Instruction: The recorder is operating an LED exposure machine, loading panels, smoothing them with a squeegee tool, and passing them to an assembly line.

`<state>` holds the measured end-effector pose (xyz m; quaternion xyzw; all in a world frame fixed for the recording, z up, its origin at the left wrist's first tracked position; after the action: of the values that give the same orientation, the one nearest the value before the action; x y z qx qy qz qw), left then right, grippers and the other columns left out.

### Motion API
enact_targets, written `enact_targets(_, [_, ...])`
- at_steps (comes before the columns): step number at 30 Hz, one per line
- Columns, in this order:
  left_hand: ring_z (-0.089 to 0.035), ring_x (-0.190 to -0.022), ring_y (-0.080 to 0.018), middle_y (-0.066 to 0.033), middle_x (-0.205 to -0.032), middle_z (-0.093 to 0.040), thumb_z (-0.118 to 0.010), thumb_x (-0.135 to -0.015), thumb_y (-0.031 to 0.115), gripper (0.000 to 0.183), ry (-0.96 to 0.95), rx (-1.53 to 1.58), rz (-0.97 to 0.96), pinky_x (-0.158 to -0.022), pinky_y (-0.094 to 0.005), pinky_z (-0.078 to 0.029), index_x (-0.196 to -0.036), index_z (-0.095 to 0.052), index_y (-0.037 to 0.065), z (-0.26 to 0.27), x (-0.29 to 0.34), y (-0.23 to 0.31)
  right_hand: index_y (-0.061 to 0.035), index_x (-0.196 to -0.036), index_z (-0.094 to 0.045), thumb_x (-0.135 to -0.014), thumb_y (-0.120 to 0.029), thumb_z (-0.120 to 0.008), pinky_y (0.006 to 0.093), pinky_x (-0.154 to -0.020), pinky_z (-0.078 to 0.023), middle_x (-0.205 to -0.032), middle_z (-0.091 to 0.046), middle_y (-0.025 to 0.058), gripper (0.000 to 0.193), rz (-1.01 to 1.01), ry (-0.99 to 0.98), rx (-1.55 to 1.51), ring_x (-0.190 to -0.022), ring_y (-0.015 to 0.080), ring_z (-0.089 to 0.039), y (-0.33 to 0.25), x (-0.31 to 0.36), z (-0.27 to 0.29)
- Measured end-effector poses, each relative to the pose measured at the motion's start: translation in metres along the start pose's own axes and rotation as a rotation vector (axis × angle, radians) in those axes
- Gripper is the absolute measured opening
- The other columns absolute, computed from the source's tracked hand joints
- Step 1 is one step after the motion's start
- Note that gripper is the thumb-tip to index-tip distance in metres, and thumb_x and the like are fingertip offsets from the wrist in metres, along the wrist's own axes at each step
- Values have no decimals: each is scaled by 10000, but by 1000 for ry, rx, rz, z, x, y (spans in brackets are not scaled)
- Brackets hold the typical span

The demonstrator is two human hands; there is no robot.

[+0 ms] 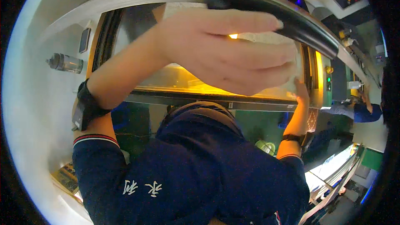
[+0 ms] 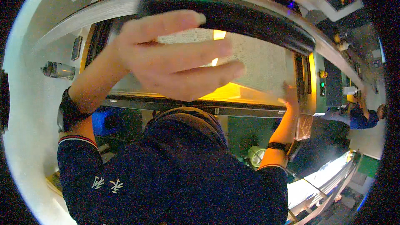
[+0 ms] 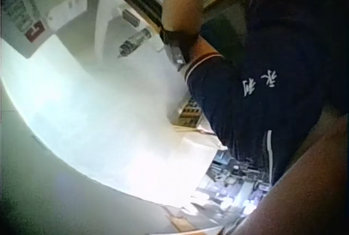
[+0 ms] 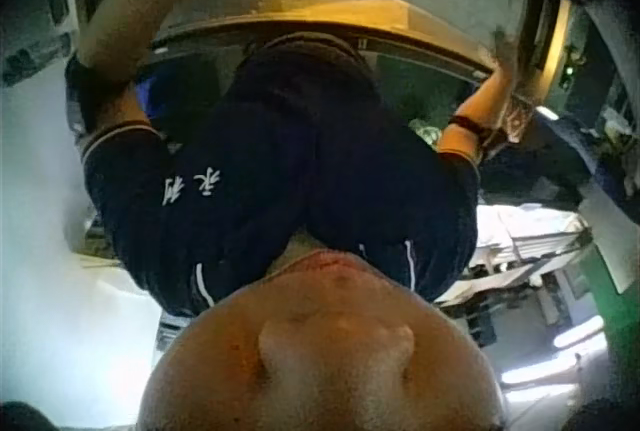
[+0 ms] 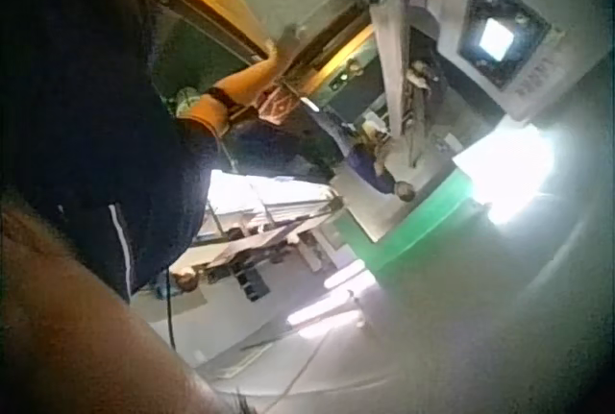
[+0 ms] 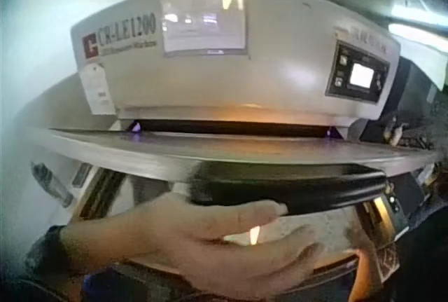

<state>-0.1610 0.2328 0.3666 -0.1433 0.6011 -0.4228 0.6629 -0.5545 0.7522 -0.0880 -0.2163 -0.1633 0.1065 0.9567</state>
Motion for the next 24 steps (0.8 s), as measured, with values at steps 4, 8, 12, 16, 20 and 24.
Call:
enact_targets(4, [-512, -1269, -254, -58, -1337, -570, -634, -847, 237, 372, -397, 463, 479, -1104, -450, -366, -1209, -608, 158, 9, 112, 5, -20, -1451, -374, -891, -320, -679, 408, -1001, -426, -1333, -515, 200, 704, 256, 235, 0, -1202, 299, -527, -171, 18, -71])
enact_targets(8, [-478, -1264, -346, -186, -1331, -535, -656, -879, 238, 470, -520, 497, 1726, -1097, -433, -346, -1294, -530, 56, -7, 389, 71, 13, -1397, -434, -889, -346, -693, 369, -903, -489, -1319, -526, 219, 674, -37, -139, -568, -1120, 280, -568, -308, 57, -157])
enact_targets(12, [-564, -1140, -364, -226, -1199, -593, -612, -915, 320, 446, -610, 188, 2321, -950, -443, -447, -1234, -570, 12, 57, 584, 196, 58, -1158, -622, -802, -438, -741, 431, -801, -534, -993, -695, 205, 622, -119, -137, -401, -925, 316, -670, -384, -4, -280])
enact_targets(16, [-628, -1011, -336, -197, -1062, -654, -642, -879, 371, 472, -917, 415, 2414, -853, -448, -489, -1167, -609, -1, 0, 548, 179, 114, -1121, -607, -711, -472, -805, 415, -792, -544, -974, -701, 222, 742, -289, 204, -5, -928, 343, -684, -306, -9, -297])
enact_targets(20, [-603, -728, -215, -104, -807, -638, -653, -866, 329, 320, -786, 526, 2471, -668, -366, -492, -978, -629, 30, 38, 578, 188, 3, -1007, -708, -822, -454, -718, 330, -850, -488, -988, -699, 121, 493, -465, -372, -429, -930, 206, -645, -380, 53, -292])
enact_targets(24, [-519, -580, -119, -13, -650, -555, -661, -868, 285, 246, -1004, 859, 2426, -505, -300, -408, -810, -646, 46, 62, 581, 185, 5, -1096, -692, -915, -413, -630, 331, -860, -486, -1053, -700, 117, 460, -290, -446, -784, -961, 205, -645, -445, 150, -245])
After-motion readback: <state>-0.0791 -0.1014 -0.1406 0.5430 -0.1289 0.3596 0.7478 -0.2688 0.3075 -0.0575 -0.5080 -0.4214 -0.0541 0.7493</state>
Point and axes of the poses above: each hand's wrist, its own x-axis away from the middle knuckle, its own z-axis out of the back of the hand, y = z × x, the point moved 7 cm from there along -x, towards the middle knuckle
